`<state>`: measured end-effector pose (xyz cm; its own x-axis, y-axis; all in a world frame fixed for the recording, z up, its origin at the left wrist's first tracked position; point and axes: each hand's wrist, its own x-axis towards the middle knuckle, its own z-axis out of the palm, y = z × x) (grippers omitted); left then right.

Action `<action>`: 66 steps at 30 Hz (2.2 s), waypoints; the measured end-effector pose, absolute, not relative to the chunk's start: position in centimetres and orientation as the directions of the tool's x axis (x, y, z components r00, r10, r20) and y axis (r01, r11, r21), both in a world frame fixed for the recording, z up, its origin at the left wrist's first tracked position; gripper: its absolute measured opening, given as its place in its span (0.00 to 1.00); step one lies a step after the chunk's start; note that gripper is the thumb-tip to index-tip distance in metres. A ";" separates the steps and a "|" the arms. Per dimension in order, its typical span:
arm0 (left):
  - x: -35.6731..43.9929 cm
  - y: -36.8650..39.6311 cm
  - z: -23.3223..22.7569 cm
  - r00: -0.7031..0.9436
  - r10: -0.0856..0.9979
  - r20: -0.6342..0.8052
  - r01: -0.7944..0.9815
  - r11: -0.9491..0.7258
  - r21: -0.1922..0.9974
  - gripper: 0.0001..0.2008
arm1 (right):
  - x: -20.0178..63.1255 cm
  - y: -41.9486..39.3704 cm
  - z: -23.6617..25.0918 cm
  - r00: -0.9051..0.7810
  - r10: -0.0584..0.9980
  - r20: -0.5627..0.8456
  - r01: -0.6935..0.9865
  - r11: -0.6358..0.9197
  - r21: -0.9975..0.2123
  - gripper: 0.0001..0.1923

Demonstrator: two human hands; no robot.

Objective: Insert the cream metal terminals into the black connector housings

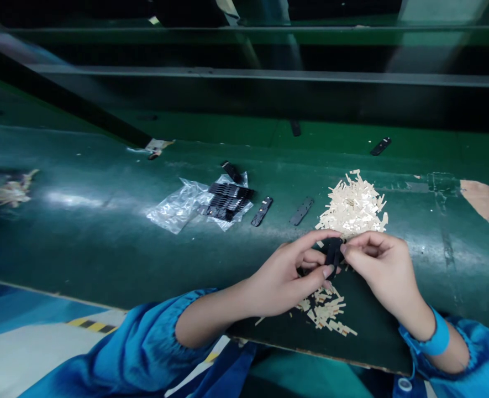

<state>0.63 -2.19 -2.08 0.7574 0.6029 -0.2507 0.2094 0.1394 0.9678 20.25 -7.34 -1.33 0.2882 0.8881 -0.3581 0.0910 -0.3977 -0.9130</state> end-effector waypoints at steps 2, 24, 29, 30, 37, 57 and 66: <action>0.6 -2.2 -2.0 0.756 0.605 -0.250 0.205 0.144 0.968 0.30 | 20.3 -7.4 -1.4 0.287 0.886 -0.366 0.086 -0.404 -0.911 0.07; 0.6 -2.4 -1.9 0.744 0.606 -0.282 0.146 0.265 0.953 0.29 | 20.4 -7.4 -1.5 0.264 0.904 -0.337 0.072 -0.367 -0.928 0.08; 0.6 -2.3 -1.9 0.745 0.596 -0.300 0.112 0.330 0.937 0.29 | 21.0 -7.1 -1.0 0.172 0.914 -0.367 0.084 -0.385 -0.919 0.07; 0.6 -2.3 -1.9 0.746 0.593 -0.304 0.113 0.338 0.935 0.29 | 21.1 -7.1 -0.9 0.131 0.916 -0.379 0.080 -0.391 -0.917 0.07; 0.6 -2.2 -2.2 0.751 0.584 -0.308 0.108 0.351 0.930 0.29 | 21.0 -7.0 -0.8 0.028 0.916 -0.401 0.045 -0.402 -0.915 0.08; 0.6 -2.3 -1.9 0.735 0.590 -0.334 0.111 0.381 0.918 0.30 | 20.7 -7.3 -1.3 0.092 0.925 -0.368 0.101 -0.377 -0.921 0.09; 0.6 -2.2 -1.9 0.749 0.594 -0.293 0.068 0.371 0.926 0.29 | 20.7 -7.2 -1.1 -0.003 0.932 -0.362 0.098 -0.360 -0.928 0.10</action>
